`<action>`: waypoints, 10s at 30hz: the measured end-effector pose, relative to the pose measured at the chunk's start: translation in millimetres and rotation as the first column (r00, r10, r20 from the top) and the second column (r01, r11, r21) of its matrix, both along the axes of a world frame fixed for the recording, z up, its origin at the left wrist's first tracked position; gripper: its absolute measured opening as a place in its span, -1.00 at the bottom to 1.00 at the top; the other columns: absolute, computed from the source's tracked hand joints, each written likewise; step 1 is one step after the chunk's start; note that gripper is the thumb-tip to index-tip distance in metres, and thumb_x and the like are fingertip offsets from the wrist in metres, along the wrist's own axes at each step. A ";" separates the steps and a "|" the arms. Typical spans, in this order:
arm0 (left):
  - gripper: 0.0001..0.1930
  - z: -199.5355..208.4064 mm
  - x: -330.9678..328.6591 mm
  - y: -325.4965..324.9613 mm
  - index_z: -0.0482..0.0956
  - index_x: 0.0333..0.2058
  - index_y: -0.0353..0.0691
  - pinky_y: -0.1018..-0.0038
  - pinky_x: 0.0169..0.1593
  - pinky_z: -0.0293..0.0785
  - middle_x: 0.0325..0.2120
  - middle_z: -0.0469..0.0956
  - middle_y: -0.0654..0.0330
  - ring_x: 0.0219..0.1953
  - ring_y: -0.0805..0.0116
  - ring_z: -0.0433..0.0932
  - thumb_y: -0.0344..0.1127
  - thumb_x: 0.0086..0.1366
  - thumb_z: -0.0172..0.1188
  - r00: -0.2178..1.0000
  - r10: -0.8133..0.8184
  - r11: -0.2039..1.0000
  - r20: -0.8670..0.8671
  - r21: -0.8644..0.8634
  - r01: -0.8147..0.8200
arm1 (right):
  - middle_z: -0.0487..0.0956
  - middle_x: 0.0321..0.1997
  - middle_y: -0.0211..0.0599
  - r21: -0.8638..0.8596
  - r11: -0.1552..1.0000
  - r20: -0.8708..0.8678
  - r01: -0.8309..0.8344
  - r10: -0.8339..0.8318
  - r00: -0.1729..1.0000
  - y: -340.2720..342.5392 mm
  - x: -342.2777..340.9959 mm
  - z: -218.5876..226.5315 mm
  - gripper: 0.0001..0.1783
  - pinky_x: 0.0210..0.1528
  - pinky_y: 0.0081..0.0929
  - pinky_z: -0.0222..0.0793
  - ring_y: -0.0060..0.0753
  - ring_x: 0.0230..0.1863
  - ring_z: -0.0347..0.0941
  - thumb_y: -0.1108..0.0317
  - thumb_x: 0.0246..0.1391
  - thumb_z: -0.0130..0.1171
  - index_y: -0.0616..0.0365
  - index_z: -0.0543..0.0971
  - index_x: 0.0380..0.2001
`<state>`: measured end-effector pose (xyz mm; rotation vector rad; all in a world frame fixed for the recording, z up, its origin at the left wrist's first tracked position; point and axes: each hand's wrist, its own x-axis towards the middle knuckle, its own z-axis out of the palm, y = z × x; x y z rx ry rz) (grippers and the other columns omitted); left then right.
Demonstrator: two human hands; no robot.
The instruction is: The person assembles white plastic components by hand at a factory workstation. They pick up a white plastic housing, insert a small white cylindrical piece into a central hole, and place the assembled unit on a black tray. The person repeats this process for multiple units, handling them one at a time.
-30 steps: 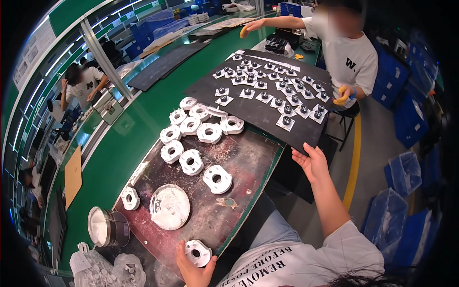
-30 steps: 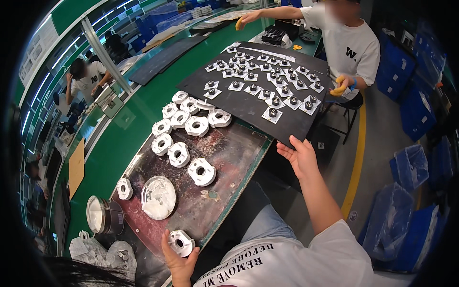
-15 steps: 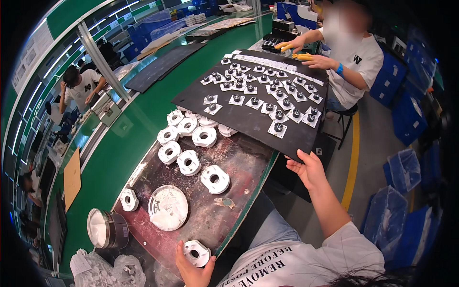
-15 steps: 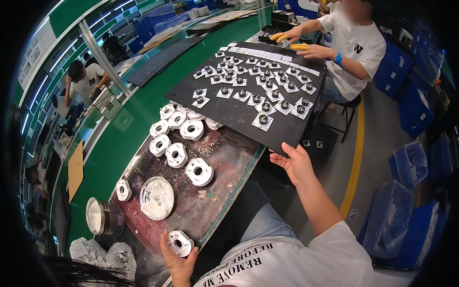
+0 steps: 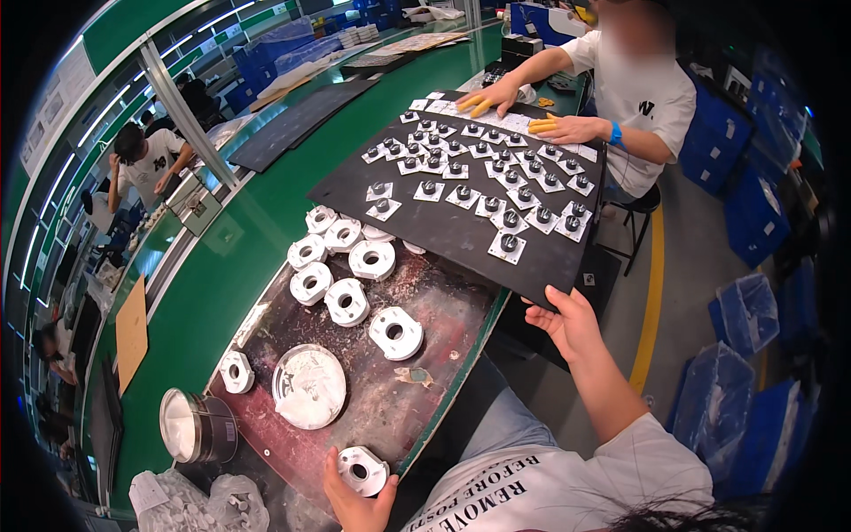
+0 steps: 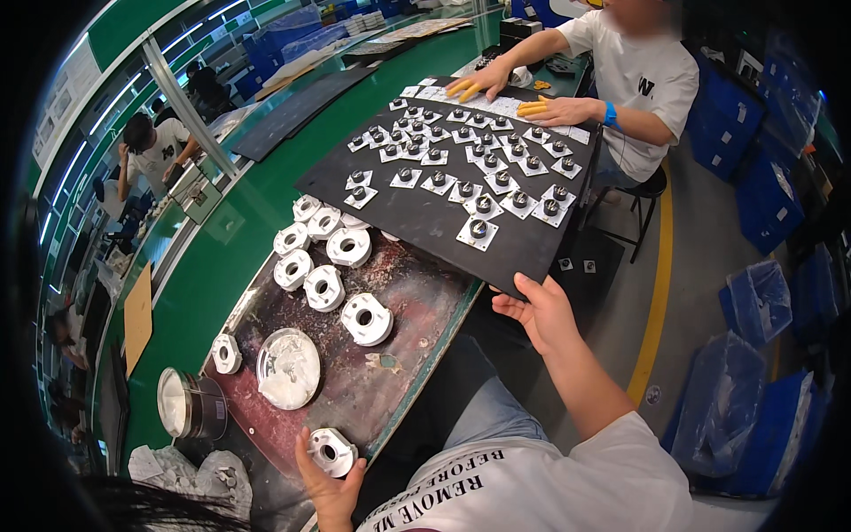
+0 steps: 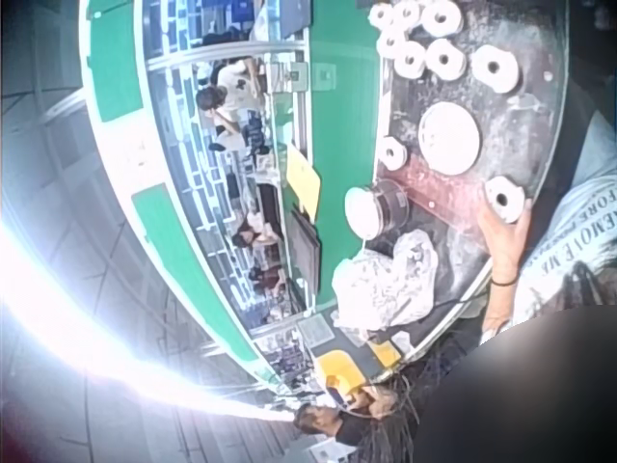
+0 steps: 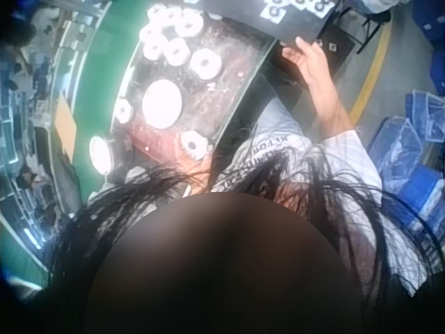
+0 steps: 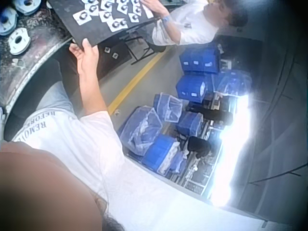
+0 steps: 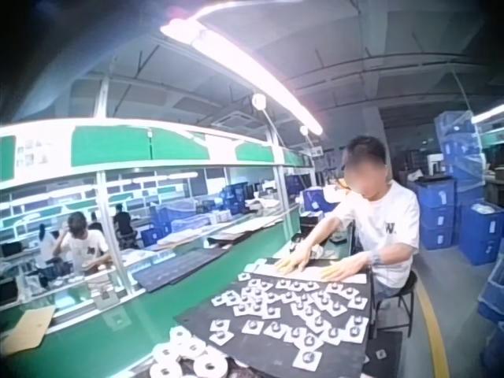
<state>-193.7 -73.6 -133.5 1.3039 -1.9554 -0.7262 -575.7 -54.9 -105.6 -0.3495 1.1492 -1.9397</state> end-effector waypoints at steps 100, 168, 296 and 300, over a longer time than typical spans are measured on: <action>0.20 -2.0 -7.9 -8.7 -0.13 0.27 -0.31 0.28 0.28 -0.03 0.24 0.02 0.07 0.25 0.14 0.05 -0.06 -0.24 0.50 0.991 0.039 0.998 -0.129 0.054 -0.032 | 0.33 0.11 -0.20 -0.268 0.962 0.023 0.051 -0.047 0.999 -21.4 -30.7 -13.8 -0.31 0.11 -0.30 0.31 -0.30 0.11 0.32 0.57 0.01 0.00 0.07 0.06 0.23; 0.18 0.2 -8.4 -9.3 -0.11 0.26 -0.30 0.34 0.20 0.14 0.13 0.12 -0.02 0.12 0.17 0.21 -0.20 -0.26 0.52 0.976 0.059 0.991 -0.208 0.132 -0.032 | 0.47 -0.22 -0.33 0.003 0.914 -0.975 0.405 0.093 -0.204 -10.5 -31.8 50.4 -0.53 0.05 -0.26 0.15 -0.24 -0.08 0.32 0.09 -0.28 0.36 0.13 0.57 -0.28; -0.09 1.4 11.1 -3.3 0.11 0.15 -0.33 0.24 0.04 0.38 -0.01 0.32 -0.10 0.02 -0.03 0.37 -0.25 -0.13 0.47 0.993 0.063 0.992 -0.104 -0.105 -0.074 | 0.50 -0.22 -0.61 0.280 0.618 -0.884 -0.735 -0.134 -0.449 -80.3 196.2 25.7 -0.72 -0.01 -0.29 0.16 -0.45 -0.11 0.35 0.27 -0.26 0.29 -0.14 0.63 -0.33; -0.11 1.8 10.2 -4.4 0.12 0.14 -0.33 0.24 0.03 0.38 -0.01 0.32 -0.10 0.01 -0.03 0.37 -0.28 -0.12 0.47 0.994 0.055 0.989 -0.100 -0.134 -0.068 | 0.50 -0.26 -0.64 0.239 0.602 -0.900 -0.762 -0.157 -0.407 -80.0 196.5 20.8 -0.73 -0.03 -0.34 0.18 -0.50 -0.14 0.37 0.30 -0.25 0.25 -0.13 0.63 -0.34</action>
